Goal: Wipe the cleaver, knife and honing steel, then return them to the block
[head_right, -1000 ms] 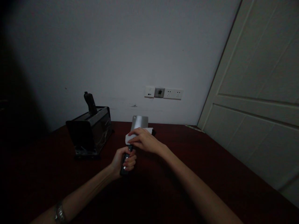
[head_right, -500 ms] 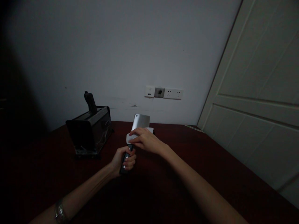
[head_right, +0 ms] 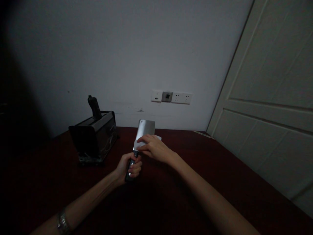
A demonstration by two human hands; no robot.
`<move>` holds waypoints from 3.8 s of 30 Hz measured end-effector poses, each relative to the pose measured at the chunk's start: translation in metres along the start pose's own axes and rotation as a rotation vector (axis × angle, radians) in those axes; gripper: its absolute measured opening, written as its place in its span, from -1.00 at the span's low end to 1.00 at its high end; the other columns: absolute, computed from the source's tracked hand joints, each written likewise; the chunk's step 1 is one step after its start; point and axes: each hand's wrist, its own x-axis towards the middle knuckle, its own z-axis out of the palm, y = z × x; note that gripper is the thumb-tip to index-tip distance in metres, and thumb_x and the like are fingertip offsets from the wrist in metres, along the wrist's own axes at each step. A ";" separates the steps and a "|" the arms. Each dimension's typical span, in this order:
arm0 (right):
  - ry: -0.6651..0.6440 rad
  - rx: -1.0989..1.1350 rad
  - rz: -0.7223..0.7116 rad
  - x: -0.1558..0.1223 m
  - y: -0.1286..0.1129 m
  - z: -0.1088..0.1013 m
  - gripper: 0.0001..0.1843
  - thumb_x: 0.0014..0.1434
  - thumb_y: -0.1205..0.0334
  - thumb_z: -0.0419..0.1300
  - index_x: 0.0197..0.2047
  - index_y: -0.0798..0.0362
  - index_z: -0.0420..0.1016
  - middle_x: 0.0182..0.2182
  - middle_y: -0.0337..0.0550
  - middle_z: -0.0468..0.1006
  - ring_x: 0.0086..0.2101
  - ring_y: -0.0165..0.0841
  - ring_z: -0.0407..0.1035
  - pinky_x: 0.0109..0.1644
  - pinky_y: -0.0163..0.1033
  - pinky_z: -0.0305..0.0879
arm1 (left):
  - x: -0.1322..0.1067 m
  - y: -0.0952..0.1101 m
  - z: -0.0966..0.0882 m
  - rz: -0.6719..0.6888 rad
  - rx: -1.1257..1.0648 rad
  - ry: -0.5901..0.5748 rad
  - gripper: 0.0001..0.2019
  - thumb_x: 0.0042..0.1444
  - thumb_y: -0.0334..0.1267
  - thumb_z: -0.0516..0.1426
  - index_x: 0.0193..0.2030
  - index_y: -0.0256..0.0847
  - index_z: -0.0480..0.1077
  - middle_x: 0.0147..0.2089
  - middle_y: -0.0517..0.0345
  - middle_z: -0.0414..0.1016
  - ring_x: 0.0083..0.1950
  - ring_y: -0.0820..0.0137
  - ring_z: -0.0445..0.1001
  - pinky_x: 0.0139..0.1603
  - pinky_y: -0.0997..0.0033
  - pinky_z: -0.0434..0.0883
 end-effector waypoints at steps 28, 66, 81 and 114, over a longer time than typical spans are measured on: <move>1.129 0.836 0.734 -0.007 0.031 0.021 -0.70 -0.05 0.09 0.23 -0.24 0.05 0.55 -0.26 -0.17 0.58 -0.20 -0.29 0.42 -0.02 -0.12 0.27 | 0.001 -0.006 -0.003 0.038 0.160 -0.149 -0.74 0.08 -0.11 -0.10 -0.34 -0.27 0.22 -0.54 0.25 0.07 -0.62 0.56 0.07 -0.64 0.56 0.06; 0.819 1.602 1.089 -0.047 0.035 0.002 -0.77 0.07 0.45 0.10 -0.17 0.26 0.44 -0.33 0.02 0.58 -0.39 -0.33 0.48 -0.30 -0.30 0.44 | 0.014 -0.014 -0.012 0.380 0.877 0.391 -0.62 -0.03 0.02 0.11 -0.29 -0.21 0.08 -0.28 0.07 0.42 -0.52 0.37 0.50 -0.70 0.54 0.33; 0.693 1.163 0.985 -0.039 0.022 0.001 -0.61 -0.09 0.05 0.27 -0.24 0.14 0.46 -0.45 -0.12 0.54 -0.59 -0.44 0.38 -0.62 -0.40 0.27 | 0.016 -0.023 -0.002 0.404 0.935 0.560 -0.72 -0.03 -0.05 0.10 -0.36 -0.21 0.16 -0.71 0.43 0.17 -0.83 0.57 0.13 -0.89 0.60 0.11; 0.189 0.482 0.453 -0.022 0.003 0.013 -0.80 0.02 0.12 0.19 -0.29 0.02 0.50 -0.39 -0.23 0.54 -0.36 -0.38 0.40 -0.26 -0.29 0.24 | 0.011 -0.038 0.002 0.430 0.716 0.367 -0.71 0.04 0.00 0.01 -0.34 -0.17 0.08 -0.55 0.38 0.23 -0.76 0.60 0.19 -0.84 0.61 0.18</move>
